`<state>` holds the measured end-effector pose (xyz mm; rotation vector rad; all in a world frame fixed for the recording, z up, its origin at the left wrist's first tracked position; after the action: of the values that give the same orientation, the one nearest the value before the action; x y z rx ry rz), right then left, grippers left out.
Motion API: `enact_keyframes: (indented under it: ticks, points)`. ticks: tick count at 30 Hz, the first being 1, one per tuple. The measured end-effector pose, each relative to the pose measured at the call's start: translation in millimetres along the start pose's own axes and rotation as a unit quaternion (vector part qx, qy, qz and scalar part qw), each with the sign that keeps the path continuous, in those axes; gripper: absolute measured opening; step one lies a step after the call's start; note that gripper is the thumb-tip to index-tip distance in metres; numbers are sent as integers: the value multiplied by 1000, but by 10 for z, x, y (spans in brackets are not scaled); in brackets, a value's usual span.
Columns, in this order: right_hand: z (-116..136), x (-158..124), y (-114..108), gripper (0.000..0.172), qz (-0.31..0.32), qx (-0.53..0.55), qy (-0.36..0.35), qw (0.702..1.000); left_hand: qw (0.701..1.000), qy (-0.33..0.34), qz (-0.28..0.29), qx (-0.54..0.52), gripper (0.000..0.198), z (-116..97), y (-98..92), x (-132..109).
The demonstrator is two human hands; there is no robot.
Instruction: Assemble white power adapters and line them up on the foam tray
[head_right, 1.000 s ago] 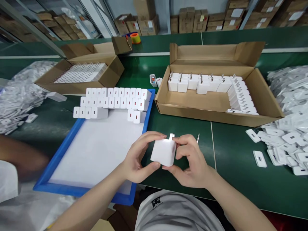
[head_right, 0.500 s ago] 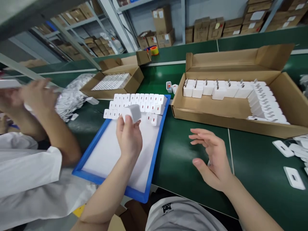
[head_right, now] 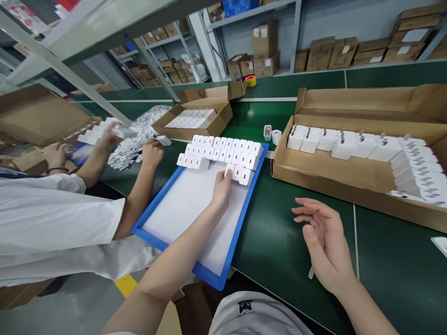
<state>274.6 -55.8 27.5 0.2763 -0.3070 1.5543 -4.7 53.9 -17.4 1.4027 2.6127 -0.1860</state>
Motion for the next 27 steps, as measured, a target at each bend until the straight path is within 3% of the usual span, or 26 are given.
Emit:
enact_keyframes:
  ticks: [5,8,12,15,17,20,21,23,25,26,27]
  points:
    - [-47,-27,10,24,16,-26,7,1000,1000,0,15,13,30,-7,8,23]
    - [-48,-17,-4,24,11,-35,11,999,1000,8,-10,12,29,-58,-48,4]
    - [-53,-4,-7,22,-8,-44,8,999,994,98,-41,16,34,-279,-148,-194]
    - [-109,18,-37,22,-23,-74,7,997,976,214,15,32,30,-474,-110,-491]
    - [-138,81,-143,24,-56,-127,-3,990,952,280,112,52,25,-541,-12,-712]
    - [-103,316,-454,36,-128,-248,-23,960,890,347,283,84,22,-527,150,-997]
    - [-80,443,-573,39,-141,-301,-23,943,857,373,337,115,23,-500,201,-1079]
    - [-57,767,-791,44,-133,-427,-13,895,759,440,424,224,27,-410,292,-1228]
    - [-111,1150,-987,47,-111,-489,6,865,652,494,469,334,30,-291,344,-1325]
    - [-173,1345,-1072,49,-99,-506,19,857,617,508,476,367,30,-248,355,-1346]
    - [-259,1532,-1142,50,-83,-518,35,851,604,514,477,379,29,-225,359,-1355]
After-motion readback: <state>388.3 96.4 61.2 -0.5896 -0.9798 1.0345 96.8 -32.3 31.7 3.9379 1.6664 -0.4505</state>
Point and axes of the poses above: each hand's wrist, its own x-axis towards the middle knuckle, its own y-axis out of the palm, z = x × y, the point moved 5 cm from there along x, towards the middle knuckle
